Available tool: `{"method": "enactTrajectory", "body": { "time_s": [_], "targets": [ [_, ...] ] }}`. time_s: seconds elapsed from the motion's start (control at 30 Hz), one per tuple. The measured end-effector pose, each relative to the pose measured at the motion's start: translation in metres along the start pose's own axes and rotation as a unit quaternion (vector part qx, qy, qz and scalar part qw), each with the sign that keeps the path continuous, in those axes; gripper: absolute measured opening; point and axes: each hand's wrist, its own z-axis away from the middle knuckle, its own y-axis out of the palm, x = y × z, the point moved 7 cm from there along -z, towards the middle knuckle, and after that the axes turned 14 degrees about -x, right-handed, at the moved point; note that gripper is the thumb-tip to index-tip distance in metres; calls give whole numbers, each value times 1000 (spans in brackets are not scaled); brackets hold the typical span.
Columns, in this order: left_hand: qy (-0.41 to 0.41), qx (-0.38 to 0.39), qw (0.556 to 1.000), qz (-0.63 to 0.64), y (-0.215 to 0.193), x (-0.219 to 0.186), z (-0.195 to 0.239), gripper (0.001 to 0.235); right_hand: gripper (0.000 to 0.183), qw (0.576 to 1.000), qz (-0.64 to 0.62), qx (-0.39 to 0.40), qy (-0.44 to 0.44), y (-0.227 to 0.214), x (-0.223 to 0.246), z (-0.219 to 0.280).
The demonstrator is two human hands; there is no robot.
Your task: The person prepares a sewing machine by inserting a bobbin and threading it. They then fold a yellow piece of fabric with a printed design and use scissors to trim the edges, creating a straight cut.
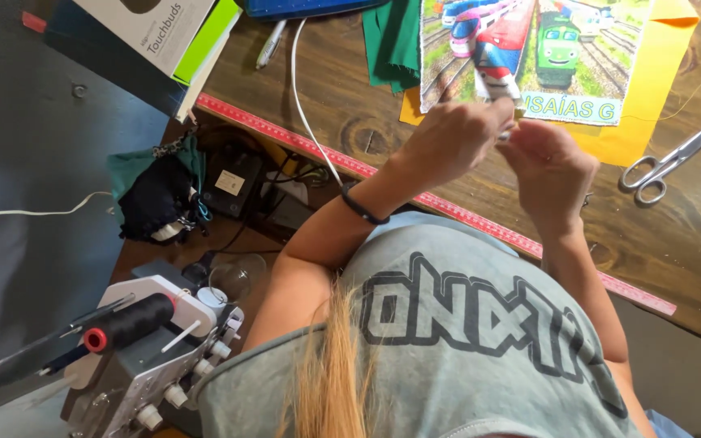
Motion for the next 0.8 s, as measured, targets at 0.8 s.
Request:
{"method": "enactTrajectory", "body": {
  "time_s": [0.8],
  "targets": [
    [95, -86, 973, 193, -19, -19, -3, 15, 18, 955, -278, -87, 55, -29, 36, -22]
  ]
}}
